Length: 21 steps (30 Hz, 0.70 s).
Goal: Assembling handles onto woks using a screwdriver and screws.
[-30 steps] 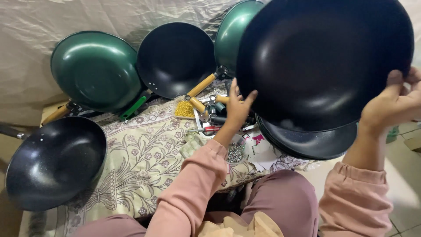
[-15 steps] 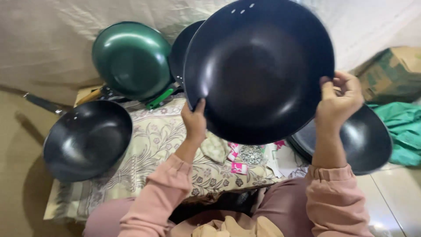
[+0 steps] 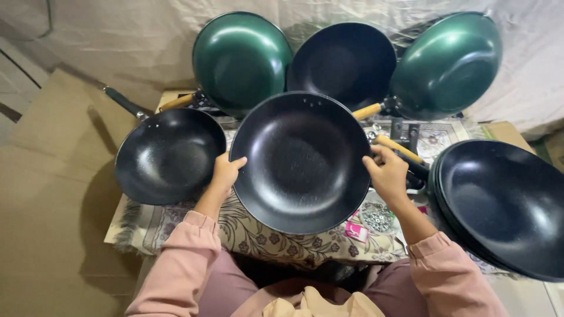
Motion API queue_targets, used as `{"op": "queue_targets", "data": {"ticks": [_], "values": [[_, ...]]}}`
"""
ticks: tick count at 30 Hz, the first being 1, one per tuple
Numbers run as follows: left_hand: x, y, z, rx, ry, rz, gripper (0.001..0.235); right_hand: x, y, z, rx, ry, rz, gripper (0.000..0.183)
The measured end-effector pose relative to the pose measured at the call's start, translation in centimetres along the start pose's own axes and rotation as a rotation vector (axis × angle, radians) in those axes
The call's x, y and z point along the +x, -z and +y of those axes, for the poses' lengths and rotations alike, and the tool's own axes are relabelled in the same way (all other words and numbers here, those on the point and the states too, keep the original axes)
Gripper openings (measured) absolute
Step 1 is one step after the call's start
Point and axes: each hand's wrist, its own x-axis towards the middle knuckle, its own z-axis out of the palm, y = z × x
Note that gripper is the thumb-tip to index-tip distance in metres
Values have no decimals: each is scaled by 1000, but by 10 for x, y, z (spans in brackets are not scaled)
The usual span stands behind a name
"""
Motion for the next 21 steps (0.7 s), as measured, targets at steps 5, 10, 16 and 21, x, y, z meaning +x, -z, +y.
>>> {"op": "queue_targets", "data": {"ticks": [5, 10, 16, 21], "values": [[11, 10, -25, 71, 130, -39, 32, 0, -27, 35, 21, -303, -219, 29], [36, 3, -54, 321, 172, -79, 45, -12, -41, 39, 87, -468, -313, 27], [40, 2, -51, 664, 152, -113, 52, -24, -43, 32, 121, -593, -379, 26], [53, 6, -57, 767, 108, -115, 52, -32, -40, 26, 110, -636, -505, 23]]}}
